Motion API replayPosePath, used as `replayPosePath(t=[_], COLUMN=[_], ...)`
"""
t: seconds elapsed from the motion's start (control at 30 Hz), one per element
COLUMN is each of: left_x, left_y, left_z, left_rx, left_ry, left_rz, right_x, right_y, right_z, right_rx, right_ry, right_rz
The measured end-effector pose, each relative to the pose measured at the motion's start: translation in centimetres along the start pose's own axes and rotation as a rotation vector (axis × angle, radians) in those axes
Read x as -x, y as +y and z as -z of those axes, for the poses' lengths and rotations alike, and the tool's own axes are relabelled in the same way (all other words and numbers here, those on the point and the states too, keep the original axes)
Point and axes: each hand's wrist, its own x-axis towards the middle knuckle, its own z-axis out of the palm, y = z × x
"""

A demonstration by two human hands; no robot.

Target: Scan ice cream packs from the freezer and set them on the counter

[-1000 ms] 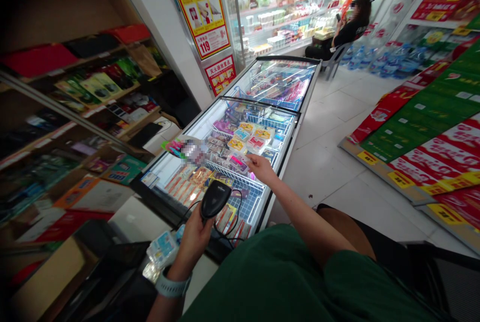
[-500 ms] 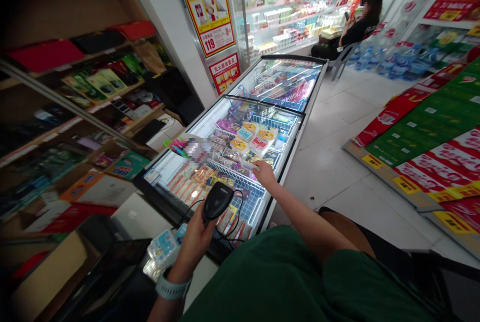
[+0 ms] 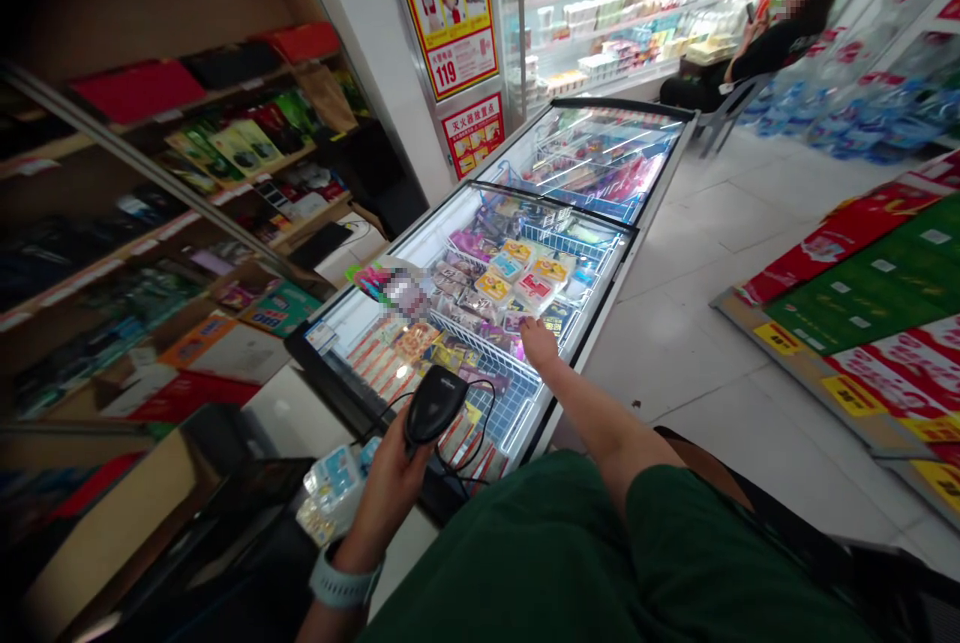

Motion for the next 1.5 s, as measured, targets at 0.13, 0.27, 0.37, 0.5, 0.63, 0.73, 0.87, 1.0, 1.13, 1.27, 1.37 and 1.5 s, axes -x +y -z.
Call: replayPosePath(t=[0.13, 0.27, 0.37, 0.5, 0.63, 0.73, 0.87, 1.0, 1.13, 1.27, 1.37, 1.5], left_x=[-0.1, -0.3, -0.6, -0.9, -1.0, -1.0, -1.0, -1.0, -1.1, -1.2, -1.1, -0.8], left_y=[-0.4, -0.5, -0.2, 0.2, 0.5, 0.5, 0.1, -0.2, 0.1, 0.5, 0.5, 0.5], left_z=[-0.2, -0.4, -0.4, -0.2, 0.0, 0.0, -0.1, -0.2, -0.1, 0.0, 0.1, 0.1], left_rx=[0.0, 0.011, 0.011, -0.001, 0.004, 0.012, 0.022, 0.028, 0.038, 0.05, 0.062, 0.064], left_ry=[-0.009, -0.014, 0.006, 0.008, -0.002, -0.011, -0.017, -0.024, -0.025, -0.037, -0.042, -0.035], left_rz=[0.037, 0.056, 0.047, 0.028, 0.024, 0.034, 0.039, 0.026, 0.031, 0.039, 0.031, 0.043], right_x=[-1.4, -1.7, -1.8, -2.7, -4.0, -4.5, -4.8, -4.6, -4.2, -3.2, -2.2, -0.8], right_y=[0.3, 0.3, 0.4, 0.6, 1.0, 1.5, 1.9, 1.9, 2.0, 2.0, 1.8, 1.1], right_z=[0.0, 0.1, 0.0, -0.1, 0.3, 0.6, 0.8, 0.7, 0.7, 0.8, 0.8, 0.5], right_rx=[0.039, 0.049, 0.054, 0.055, 0.051, 0.052, 0.056, 0.061, 0.058, 0.046, 0.031, 0.006], right_ry=[-0.031, -0.036, -0.029, -0.017, -0.008, -0.009, -0.015, -0.013, -0.014, 0.002, 0.012, 0.033], right_rz=[0.013, 0.036, 0.011, -0.032, -0.047, -0.049, -0.044, -0.047, -0.048, -0.051, -0.055, -0.041])
